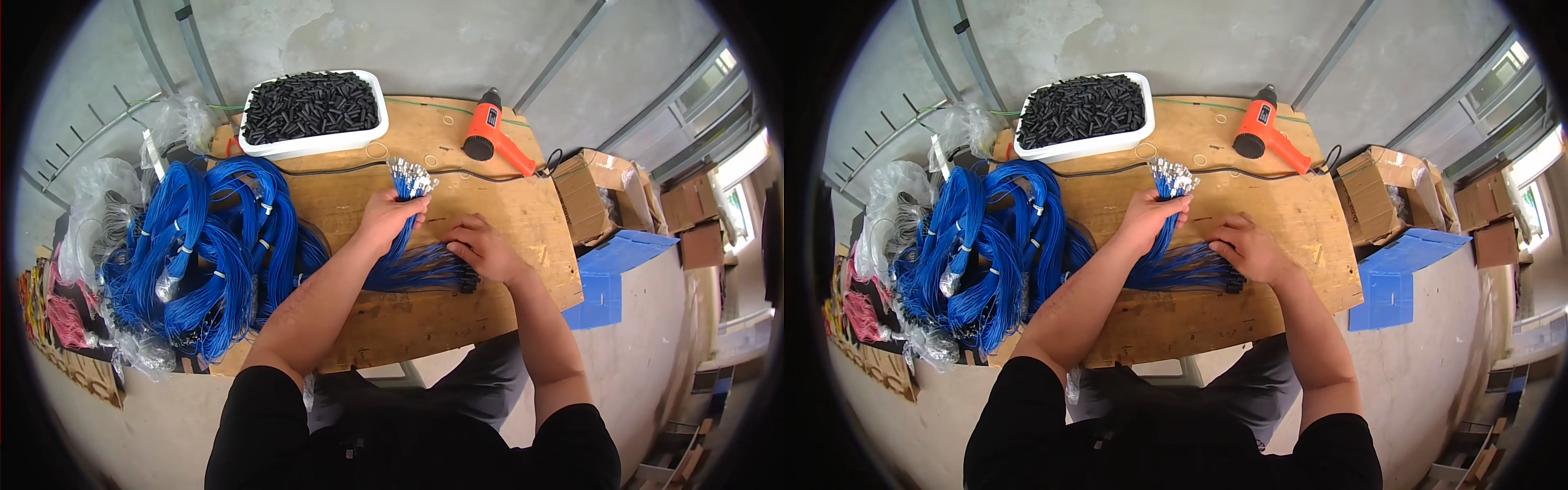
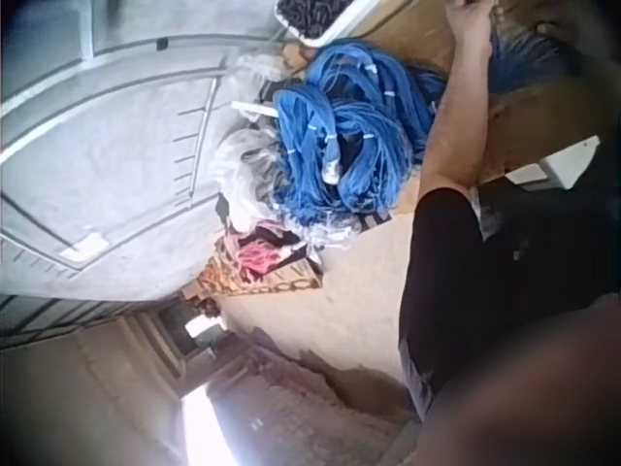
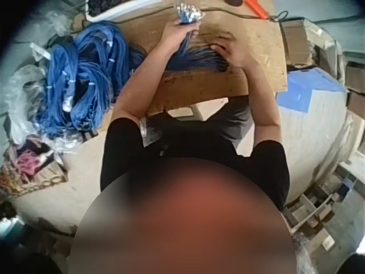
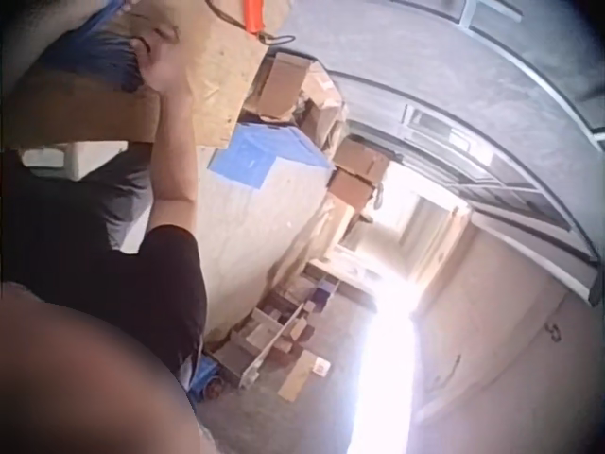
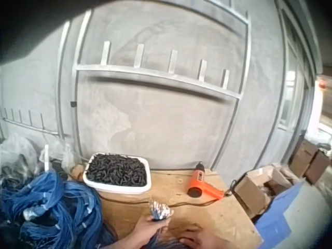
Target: Applying black heat shrink tubing to multiple blue wire terminals at a workbench.
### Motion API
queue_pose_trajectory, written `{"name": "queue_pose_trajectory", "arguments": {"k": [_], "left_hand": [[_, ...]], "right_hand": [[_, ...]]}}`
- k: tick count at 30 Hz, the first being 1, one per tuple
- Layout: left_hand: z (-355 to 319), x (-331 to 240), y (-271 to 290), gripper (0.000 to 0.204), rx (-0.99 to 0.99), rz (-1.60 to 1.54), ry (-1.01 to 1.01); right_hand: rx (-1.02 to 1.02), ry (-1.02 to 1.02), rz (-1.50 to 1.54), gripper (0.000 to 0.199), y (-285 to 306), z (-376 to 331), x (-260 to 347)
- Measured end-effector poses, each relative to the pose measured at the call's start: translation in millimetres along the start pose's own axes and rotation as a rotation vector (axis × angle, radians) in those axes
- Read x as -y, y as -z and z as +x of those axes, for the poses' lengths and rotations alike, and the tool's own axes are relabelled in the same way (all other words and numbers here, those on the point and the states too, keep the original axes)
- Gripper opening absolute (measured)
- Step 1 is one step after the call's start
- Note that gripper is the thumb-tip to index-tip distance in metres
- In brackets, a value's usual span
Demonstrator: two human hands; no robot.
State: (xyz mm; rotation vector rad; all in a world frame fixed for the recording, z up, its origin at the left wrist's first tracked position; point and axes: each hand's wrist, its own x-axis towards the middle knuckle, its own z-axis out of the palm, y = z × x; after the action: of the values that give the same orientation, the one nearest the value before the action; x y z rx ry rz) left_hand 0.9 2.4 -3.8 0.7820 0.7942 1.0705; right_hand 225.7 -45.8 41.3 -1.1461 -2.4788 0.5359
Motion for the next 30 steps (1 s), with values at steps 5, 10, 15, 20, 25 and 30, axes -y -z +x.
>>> {"name": "queue_pose_trajectory", "arguments": {"k": [5, 10, 15, 20, 25, 30], "left_hand": [[4.3, 6.0, 4.2, 0.015, 0.019, -0.035, 0.004], [4.0, 8.7, 3.3, 0.014, 0.006, -0.043, -0.012], [7.2, 12.7, 6.8, 0.013, 0.041, 0.123, -0.152], [3.8, 7.7, 5.5, 0.020, -0.072, 0.215, -0.106], [0.9, 7.5, 6.1, 0.026, -0.065, 0.229, -0.124], [-1.3, 3.0, 4.3, 0.029, -0.063, 0.211, -0.157]], "right_hand": [[0.039, 0.009, -0.024, 0.018, 4.6, 2.3, 6.2], [0.221, -0.023, 0.001, 0.019, 25.8, 23.8, 7.9], [-0.199, -0.116, 0.098, 0.021, 48.5, 110.5, 36.0], [-0.265, 0.075, -0.056, 0.044, 26.4, 234.9, 54.2], [-0.118, 0.244, -0.421, 0.064, -11.5, 292.1, 54.9], [-0.047, 0.336, -0.499, 0.054, -23.1, 318.4, 54.6]]}}
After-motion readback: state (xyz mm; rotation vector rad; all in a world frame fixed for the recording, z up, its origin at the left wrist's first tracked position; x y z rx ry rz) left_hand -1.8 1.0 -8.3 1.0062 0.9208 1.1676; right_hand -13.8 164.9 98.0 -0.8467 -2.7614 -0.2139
